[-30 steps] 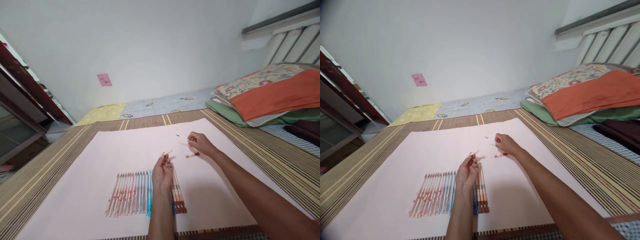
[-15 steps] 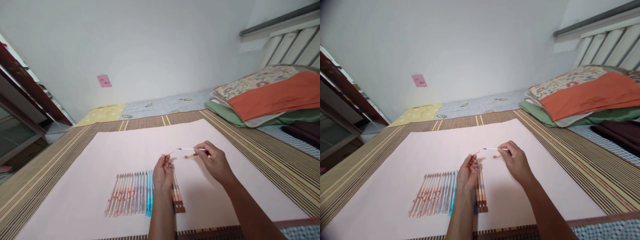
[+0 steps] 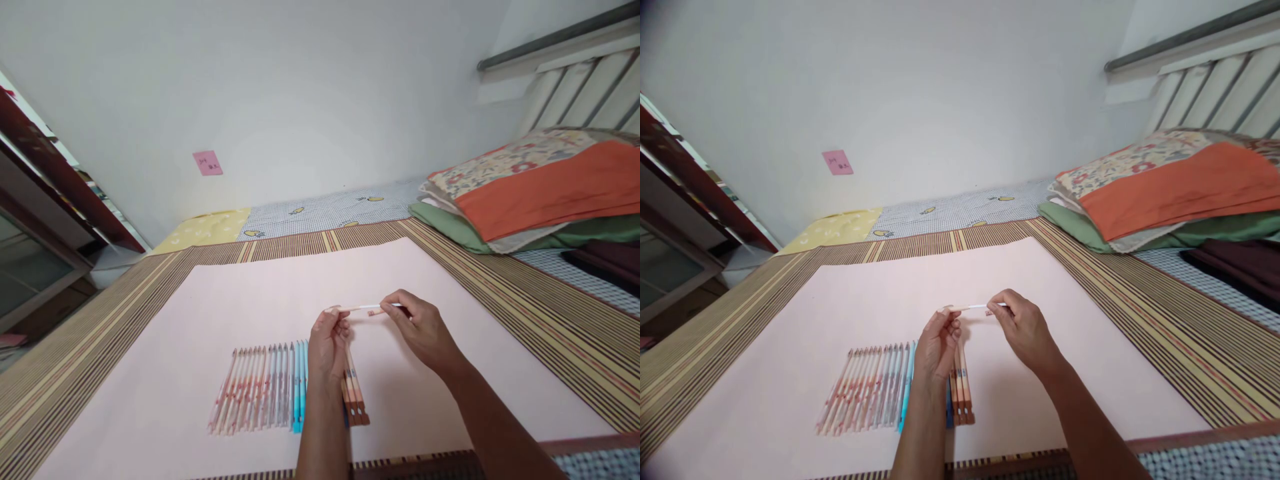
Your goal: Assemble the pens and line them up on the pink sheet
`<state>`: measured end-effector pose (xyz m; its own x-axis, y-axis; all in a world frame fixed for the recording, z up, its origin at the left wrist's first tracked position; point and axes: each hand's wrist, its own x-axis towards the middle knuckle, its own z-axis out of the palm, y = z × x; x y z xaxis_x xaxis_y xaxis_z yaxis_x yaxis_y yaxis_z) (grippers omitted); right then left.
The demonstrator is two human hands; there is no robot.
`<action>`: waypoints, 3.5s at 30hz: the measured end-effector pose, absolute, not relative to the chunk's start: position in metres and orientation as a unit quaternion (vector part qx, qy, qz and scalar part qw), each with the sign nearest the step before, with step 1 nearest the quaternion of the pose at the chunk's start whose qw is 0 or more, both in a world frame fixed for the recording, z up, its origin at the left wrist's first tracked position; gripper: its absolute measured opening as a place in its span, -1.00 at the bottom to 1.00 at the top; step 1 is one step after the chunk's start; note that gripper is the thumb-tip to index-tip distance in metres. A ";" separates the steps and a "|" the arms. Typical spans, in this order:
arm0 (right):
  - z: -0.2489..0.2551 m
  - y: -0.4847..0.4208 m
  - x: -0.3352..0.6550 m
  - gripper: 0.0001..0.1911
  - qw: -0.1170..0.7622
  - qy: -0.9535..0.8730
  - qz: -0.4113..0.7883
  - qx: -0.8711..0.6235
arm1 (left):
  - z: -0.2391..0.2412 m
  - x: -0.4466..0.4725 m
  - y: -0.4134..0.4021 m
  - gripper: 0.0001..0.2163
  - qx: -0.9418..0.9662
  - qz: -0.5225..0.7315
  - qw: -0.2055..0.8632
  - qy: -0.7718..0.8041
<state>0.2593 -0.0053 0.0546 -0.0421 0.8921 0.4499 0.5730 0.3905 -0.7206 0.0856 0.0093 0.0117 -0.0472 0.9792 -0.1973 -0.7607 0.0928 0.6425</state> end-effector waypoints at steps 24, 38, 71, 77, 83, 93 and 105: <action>0.035 -0.001 0.253 -0.61 0.553 -0.541 0.360 -0.522 | 0.020 0.095 0.000 -0.74 0.287 0.616 0.672 0.295; 0.037 -0.002 0.252 -0.56 0.556 -0.570 0.328 -0.508 | 0.008 0.106 0.003 -0.93 0.053 0.609 0.742 0.275; 0.028 0.015 0.270 -0.72 0.586 -0.535 0.402 -0.456 | 0.008 0.100 0.007 -0.94 0.033 0.649 0.703 0.289; 0.043 0.006 0.276 -0.79 0.547 -0.608 0.354 -0.453 | 0.009 0.098 0.006 -0.80 0.123 0.657 0.677 0.309; 0.060 -0.003 0.282 -0.86 0.438 -0.696 0.323 -0.468 | 0.014 0.089 0.007 -0.69 0.223 0.626 0.654 0.360; 0.054 -0.002 0.271 -0.75 0.514 -0.590 0.435 -0.445 | 0.019 0.094 0.000 -0.69 0.214 0.587 0.716 0.310; 0.043 0.003 0.252 -0.74 0.575 -0.555 0.436 -0.412 | 0.025 0.100 -0.005 -0.77 0.260 0.633 0.680 0.261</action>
<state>0.2522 0.0033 0.0425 0.0022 0.9602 0.2792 -0.0439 0.2790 -0.9593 0.1001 -0.0046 0.0246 0.0610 0.9978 -0.0257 -0.7258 0.0620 0.6851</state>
